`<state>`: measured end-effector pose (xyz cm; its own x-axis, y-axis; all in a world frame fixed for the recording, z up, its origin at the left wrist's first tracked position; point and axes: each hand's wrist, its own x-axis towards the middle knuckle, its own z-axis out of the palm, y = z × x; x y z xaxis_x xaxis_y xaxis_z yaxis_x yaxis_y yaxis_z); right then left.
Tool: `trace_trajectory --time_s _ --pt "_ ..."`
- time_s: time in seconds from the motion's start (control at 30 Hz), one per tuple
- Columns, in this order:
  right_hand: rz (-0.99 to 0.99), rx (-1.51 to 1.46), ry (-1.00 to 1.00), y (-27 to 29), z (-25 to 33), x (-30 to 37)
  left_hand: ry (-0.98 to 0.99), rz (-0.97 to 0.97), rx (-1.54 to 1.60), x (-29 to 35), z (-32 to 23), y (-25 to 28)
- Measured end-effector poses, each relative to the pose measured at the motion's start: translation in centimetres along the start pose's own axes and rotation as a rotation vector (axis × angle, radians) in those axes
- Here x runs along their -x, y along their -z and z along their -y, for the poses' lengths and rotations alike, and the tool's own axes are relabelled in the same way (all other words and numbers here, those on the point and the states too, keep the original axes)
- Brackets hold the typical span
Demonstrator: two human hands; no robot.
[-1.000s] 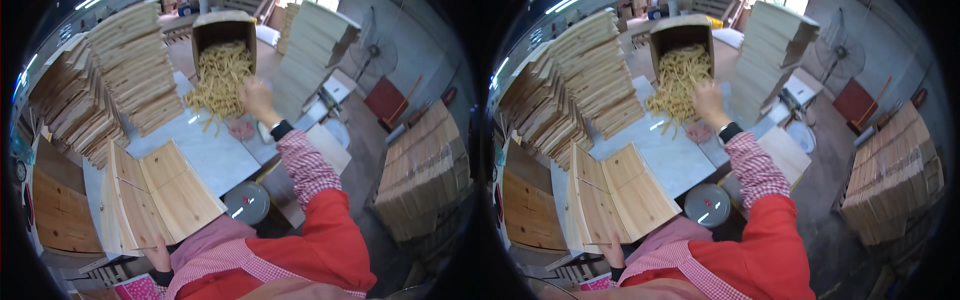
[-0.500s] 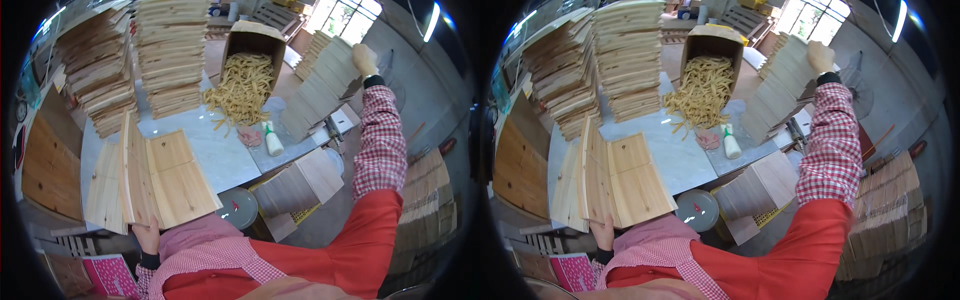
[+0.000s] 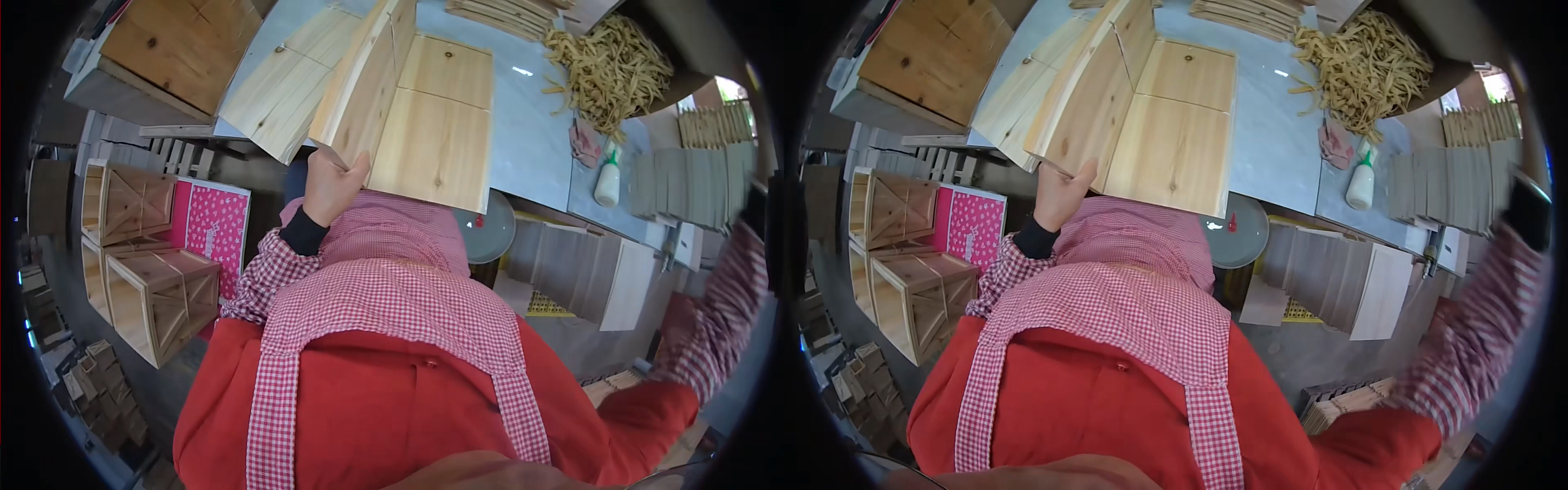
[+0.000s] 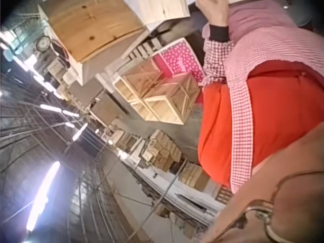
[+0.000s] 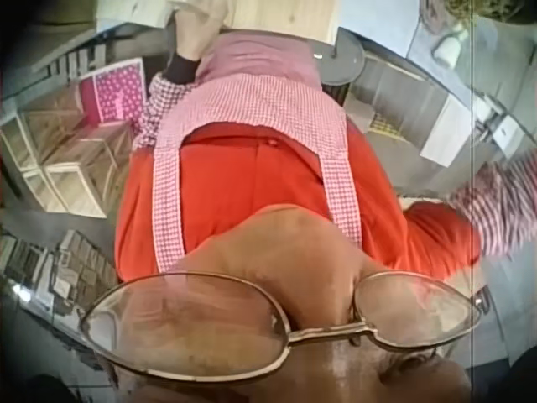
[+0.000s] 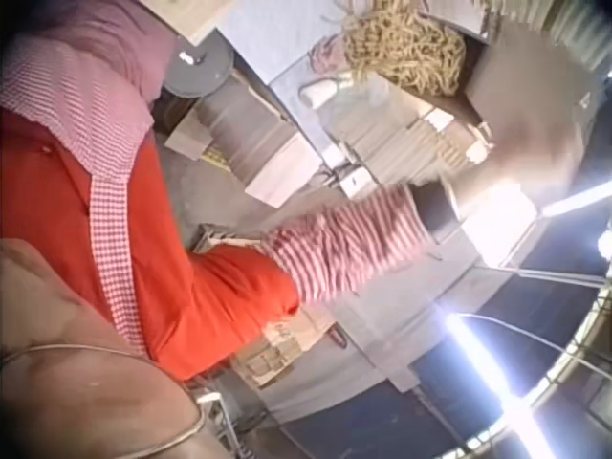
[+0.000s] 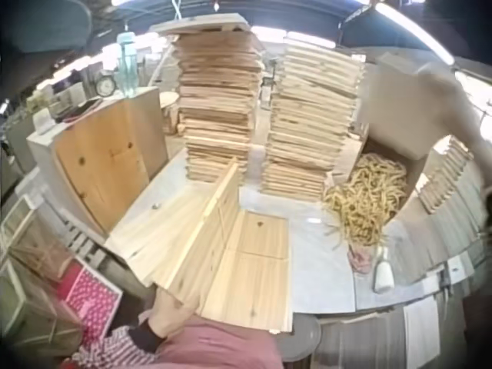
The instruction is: Assembling a small wooden box by gluing pre-cut panels and securing them with a rubber band.
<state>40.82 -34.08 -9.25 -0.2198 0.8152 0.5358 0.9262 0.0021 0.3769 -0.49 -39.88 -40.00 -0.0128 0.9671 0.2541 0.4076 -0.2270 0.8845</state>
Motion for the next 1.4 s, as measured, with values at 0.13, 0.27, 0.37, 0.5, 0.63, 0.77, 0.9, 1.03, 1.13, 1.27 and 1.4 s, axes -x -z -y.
trace_trajectory --time_s 0.13,0.27,0.37,0.5,0.63,0.77,0.9,1.03,1.13,1.27,1.4 --pt "-0.014 -0.648 0.228 -11.0 10.4 -2.1 0.026 -0.022 0.119 0.0 -2.1 0.0" --pt "0.15 -0.5 0.203 -16.6 17.8 -0.3 0.051 0.009 0.165 0.2 -1.7 0.3" --pt "0.115 -0.624 0.197 -19.1 18.7 -0.8 0.098 0.026 0.205 0.2 -1.2 0.6" --pt "0.166 -0.46 0.135 -21.9 16.4 -1.3 0.187 0.023 0.276 0.5 -1.2 0.6" --pt "0.161 -0.384 0.085 -24.0 15.0 -2.8 0.224 0.065 0.258 0.6 -1.3 0.7" --pt "-0.159 -0.56 0.101 -24.0 14.6 -3.8 0.273 0.079 0.254 0.9 -1.3 0.8" --pt "0.016 -0.548 0.095 -24.4 15.2 -3.7 0.271 0.107 0.15 1.2 -0.9 1.0" --pt "-0.01 -0.561 0.115 -24.5 15.6 -3.6 0.311 0.096 0.136 1.4 -1.0 1.1" --pt "-0.022 -0.582 0.164 -24.9 15.5 -3.7 0.363 0.104 0.121 1.2 -1.5 1.2" --pt "-0.015 -0.601 0.235 -25.3 15.5 -4.6 0.342 0.103 0.093 1.1 -1.8 1.3" --pt "0.075 -0.611 0.244 -25.5 15.6 -5.6 0.406 0.111 0.038 1.6 -0.8 1.4"
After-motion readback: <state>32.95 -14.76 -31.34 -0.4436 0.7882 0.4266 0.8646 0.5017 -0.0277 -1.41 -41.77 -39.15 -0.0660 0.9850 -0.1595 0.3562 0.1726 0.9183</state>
